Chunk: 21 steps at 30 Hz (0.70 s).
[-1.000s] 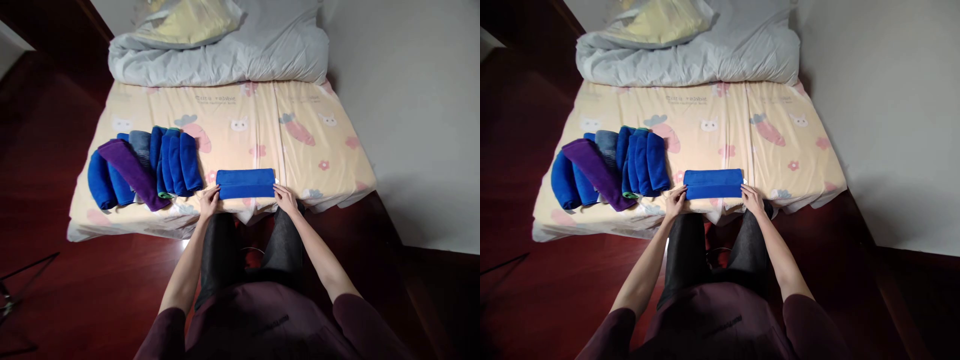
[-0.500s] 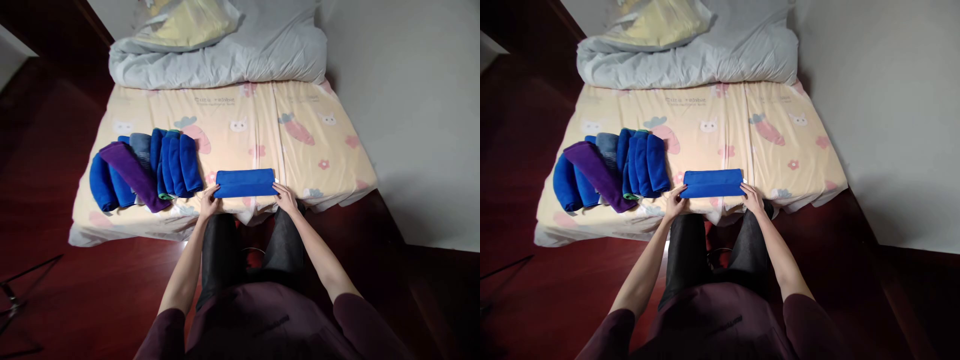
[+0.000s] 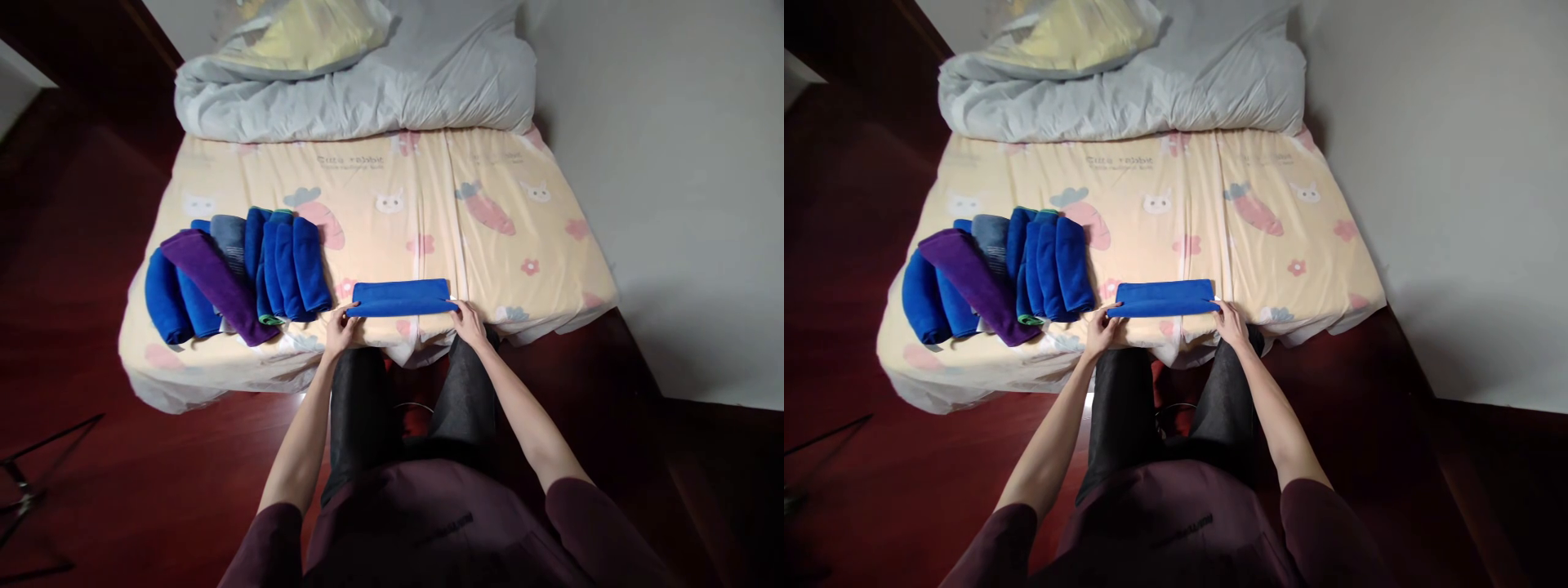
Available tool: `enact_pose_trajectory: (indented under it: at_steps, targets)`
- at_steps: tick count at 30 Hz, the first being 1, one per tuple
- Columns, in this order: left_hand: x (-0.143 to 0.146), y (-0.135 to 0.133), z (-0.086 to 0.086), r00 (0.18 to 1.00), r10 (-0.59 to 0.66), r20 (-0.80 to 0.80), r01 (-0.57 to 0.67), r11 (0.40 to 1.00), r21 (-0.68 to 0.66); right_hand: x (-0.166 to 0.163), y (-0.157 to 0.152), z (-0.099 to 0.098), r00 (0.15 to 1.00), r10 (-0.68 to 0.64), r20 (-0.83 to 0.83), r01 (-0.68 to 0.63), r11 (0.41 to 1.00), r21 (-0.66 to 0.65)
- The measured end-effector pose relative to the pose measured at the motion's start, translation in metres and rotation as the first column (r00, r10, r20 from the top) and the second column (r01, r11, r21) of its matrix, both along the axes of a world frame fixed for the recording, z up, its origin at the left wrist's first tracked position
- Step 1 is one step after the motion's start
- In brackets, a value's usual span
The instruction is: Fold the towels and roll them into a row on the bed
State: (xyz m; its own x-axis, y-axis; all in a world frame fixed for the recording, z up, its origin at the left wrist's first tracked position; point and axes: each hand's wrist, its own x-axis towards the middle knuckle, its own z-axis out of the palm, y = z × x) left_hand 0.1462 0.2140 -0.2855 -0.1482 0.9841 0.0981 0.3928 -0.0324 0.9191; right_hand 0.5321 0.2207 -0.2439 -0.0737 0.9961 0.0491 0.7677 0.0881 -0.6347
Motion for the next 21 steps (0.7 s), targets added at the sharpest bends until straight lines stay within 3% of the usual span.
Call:
enact_pose_trajectory:
  at_steps: [5,21]
  targets:
    - [-0.001,0.003,-0.002,0.999,0.041,0.021,-0.04,0.998,-0.043,0.0,0.002,-0.003,0.996,-0.081,0.023,0.082,0.995,-0.06]
    - [-0.002,0.001,-0.003,0.996,0.081,0.026,-0.079,0.995,-0.059,0.002,0.004,-0.01,0.987,-0.14,-0.078,0.134,0.988,-0.076]
